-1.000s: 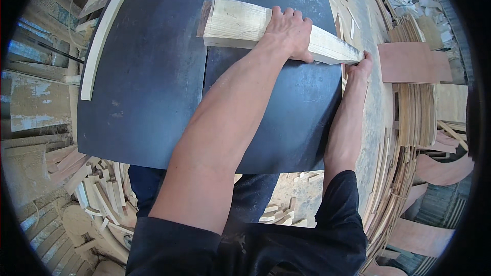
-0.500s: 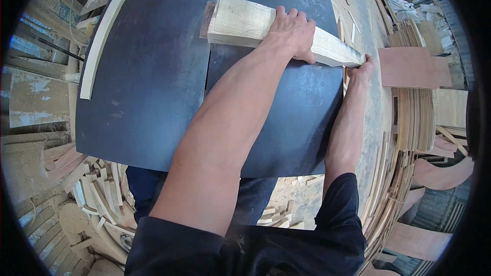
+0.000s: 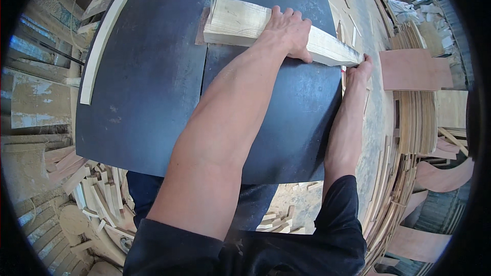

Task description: Cutting and shaping wooden pieces using a stationary bandsaw in a workshop.

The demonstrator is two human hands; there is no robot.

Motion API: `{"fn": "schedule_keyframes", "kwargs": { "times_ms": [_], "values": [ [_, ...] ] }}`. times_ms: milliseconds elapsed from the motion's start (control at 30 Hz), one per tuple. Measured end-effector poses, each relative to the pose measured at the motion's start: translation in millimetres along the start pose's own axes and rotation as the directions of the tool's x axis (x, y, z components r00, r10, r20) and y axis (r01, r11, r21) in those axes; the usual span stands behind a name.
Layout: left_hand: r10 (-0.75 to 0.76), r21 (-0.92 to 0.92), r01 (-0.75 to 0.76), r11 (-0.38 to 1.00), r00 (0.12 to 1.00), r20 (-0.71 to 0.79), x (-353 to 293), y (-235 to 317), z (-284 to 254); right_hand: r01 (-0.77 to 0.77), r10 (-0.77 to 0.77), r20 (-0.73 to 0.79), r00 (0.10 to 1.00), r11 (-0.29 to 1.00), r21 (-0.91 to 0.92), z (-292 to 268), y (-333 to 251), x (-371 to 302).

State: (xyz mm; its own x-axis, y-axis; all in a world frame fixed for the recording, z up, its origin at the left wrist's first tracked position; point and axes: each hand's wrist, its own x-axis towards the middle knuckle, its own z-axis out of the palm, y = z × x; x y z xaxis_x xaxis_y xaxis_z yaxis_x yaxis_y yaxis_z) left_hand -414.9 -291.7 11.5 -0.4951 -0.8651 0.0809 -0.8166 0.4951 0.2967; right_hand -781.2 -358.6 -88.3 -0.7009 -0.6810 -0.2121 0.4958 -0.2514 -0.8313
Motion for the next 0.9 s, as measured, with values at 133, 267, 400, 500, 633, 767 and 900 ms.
{"fn": "schedule_keyframes", "kwargs": {
  "times_ms": [133,267,400,500,633,767,900],
  "values": [
    [0.008,0.000,-0.008,1.000,1.000,-0.002,0.5,-2.6,-0.9,0.003,-0.003,-0.009,1.000,1.000,0.013,4.1,2.5,-10.2],
    [0.022,0.002,-0.022,1.000,1.000,-0.016,2.8,-3.1,-2.2,0.012,-0.012,-0.002,1.000,1.000,0.023,4.2,2.2,-11.9],
    [0.029,0.014,-0.028,0.999,0.999,-0.021,2.5,-6.4,-4.3,0.034,-0.034,-0.116,0.993,0.999,-0.004,11.4,6.4,-33.4],
    [0.091,0.004,-0.091,0.996,0.995,-0.044,10.7,8.2,-0.4,0.076,-0.078,-0.152,0.985,0.997,-0.019,-13.1,-8.2,-16.1],
    [0.133,0.037,-0.132,0.991,0.990,-0.042,-1.5,-0.7,-2.5,0.062,-0.055,-0.327,0.944,0.998,0.010,0.1,-13.7,-93.0],
    [0.258,0.070,-0.254,0.965,0.964,-0.057,-6.4,-3.2,-6.7,0.033,-0.083,-0.369,0.926,0.990,-0.140,-33.6,-27.3,-141.8],
    [0.353,0.053,-0.353,0.934,0.935,0.013,-18.0,31.3,-9.7,0.124,-0.182,-0.294,0.938,0.971,-0.206,-108.9,-30.5,-148.4]
  ]
}}
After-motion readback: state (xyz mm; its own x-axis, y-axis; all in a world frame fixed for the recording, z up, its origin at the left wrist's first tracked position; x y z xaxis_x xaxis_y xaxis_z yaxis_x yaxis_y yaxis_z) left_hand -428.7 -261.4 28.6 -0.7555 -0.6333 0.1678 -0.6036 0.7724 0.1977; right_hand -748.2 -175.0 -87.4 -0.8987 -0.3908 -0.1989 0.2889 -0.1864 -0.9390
